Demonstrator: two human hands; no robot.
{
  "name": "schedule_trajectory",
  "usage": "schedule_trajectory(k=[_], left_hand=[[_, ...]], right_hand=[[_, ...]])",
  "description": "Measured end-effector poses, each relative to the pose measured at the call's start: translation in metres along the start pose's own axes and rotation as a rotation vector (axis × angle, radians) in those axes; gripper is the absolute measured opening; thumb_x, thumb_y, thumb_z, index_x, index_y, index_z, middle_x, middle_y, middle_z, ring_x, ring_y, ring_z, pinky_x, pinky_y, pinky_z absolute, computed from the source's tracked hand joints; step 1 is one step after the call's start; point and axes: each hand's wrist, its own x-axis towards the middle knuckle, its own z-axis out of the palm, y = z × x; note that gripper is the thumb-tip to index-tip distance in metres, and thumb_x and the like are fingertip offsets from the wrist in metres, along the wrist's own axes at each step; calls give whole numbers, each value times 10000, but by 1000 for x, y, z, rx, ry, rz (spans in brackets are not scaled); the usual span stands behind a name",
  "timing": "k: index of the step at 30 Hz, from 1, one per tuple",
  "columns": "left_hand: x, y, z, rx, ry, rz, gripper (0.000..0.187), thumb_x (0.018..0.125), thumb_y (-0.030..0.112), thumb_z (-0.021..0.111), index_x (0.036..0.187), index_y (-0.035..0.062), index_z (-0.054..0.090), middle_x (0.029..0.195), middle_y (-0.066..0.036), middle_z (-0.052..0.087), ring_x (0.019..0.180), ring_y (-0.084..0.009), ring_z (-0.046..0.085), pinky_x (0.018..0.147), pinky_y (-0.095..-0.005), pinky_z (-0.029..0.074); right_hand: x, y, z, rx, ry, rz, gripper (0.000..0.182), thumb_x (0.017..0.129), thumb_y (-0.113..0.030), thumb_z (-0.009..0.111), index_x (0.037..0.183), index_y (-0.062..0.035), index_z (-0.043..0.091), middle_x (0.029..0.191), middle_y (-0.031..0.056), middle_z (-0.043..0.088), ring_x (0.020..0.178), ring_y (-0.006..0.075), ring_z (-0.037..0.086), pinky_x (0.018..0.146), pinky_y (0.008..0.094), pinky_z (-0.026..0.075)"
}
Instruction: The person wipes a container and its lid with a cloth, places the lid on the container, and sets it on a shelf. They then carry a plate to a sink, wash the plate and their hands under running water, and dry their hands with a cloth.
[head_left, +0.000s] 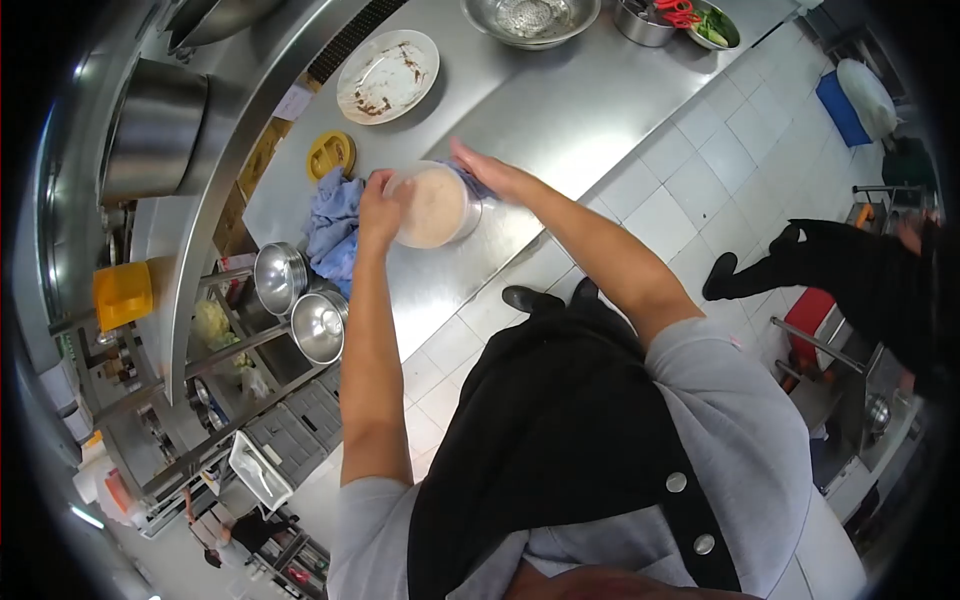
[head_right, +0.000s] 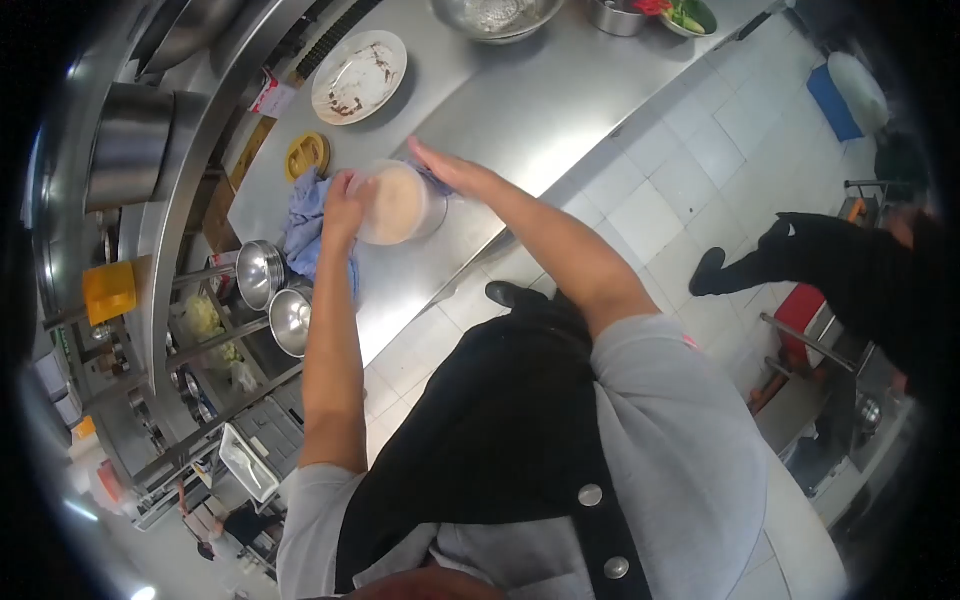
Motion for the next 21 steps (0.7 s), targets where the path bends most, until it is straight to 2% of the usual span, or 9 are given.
schedule_trajectory(k=[2, 4, 5, 7, 10, 11, 15, 17, 21], left_hand=[[10, -6, 2, -85, -7, -59, 202, 937, 147, 700, 1020, -21, 627, 951, -88, 669, 845, -174, 606, 773, -326, 505], [3, -13, 6, -158, -31, -131, 198, 929, 147, 704, 1016, -16, 633, 934, -84, 669, 834, -174, 607, 762, -326, 505], [-6, -14, 11, -154, 108, -142, 180, 932, 145, 692, 1007, -9, 638, 916, -73, 670, 823, -173, 609, 747, -326, 502], [-12, -15, 27, -157, 263, -144, 164, 936, 144, 679, 999, -2, 642, 898, -63, 671, 812, -172, 610, 733, -326, 500], [-32, -21, 39, -211, 549, -210, 147, 953, 145, 646, 981, 1, 645, 872, -66, 679, 801, -174, 611, 720, -344, 496], [-33, -19, 33, -61, 490, -193, 141, 955, 139, 636, 978, 0, 640, 881, -59, 667, 781, -159, 590, 711, -337, 489], [-22, -20, 25, 16, 243, -6, 131, 958, 129, 623, 977, 0, 633, 912, -69, 663, 777, -149, 582, 714, -342, 488], [-21, 2, 27, 71, 205, 27, 128, 958, 123, 621, 978, -2, 633, 915, -72, 666, 796, -146, 588, 721, -337, 488], [-5, -12, 27, 100, 186, 10, 140, 956, 128, 631, 1004, -4, 633, 925, -72, 671, 858, -160, 608, 739, -330, 492]], right_hand=[[-2, -14, 3, 144, -118, 166, 879, 1027, -670, 354, 1516, 61, 373, 1582, 268, 345, 1513, 344, 267, 1241, 375, 189], [-43, -23, 30, 22, 24, -115, 780, 1076, -577, 334, 1527, 60, 361, 1542, 187, 451, 1422, 276, 414, 1209, 353, 269], [-56, 1, 49, 29, 26, -116, 780, 1076, -577, 334, 1527, 60, 361, 1542, 187, 451, 1422, 276, 414, 1209, 353, 269], [-74, 57, 82, -194, 504, -490, 778, 1092, -482, 358, 1586, 77, 136, 1634, 241, 261, 1520, 338, 246, 1250, 394, 166], [-115, 67, 122, -397, 482, -310, 805, 1094, -403, 380, 1583, 82, -37, 1665, 275, 110, 1558, 376, 100, 1264, 421, 83], [-109, 68, 123, -314, 565, -339, 804, 1067, -469, 400, 1581, 80, 115, 1655, 269, 175, 1542, 388, 174, 1251, 432, 160], [-73, -4, 68, -202, 542, -506, 747, 1074, -467, 383, 1569, 68, 221, 1639, 264, 239, 1503, 390, 272, 1231, 438, 218], [-41, -37, 23, 155, -76, -229, 650, 1101, -407, 370, 1563, 41, 277, 1618, 234, 308, 1526, 322, 257, 1242, 374, 191], [-41, -29, 40, 17, 39, -292, 643, 1087, -399, 422, 1554, 30, 312, 1596, 229, 349, 1510, 314, 292, 1237, 383, 211]])
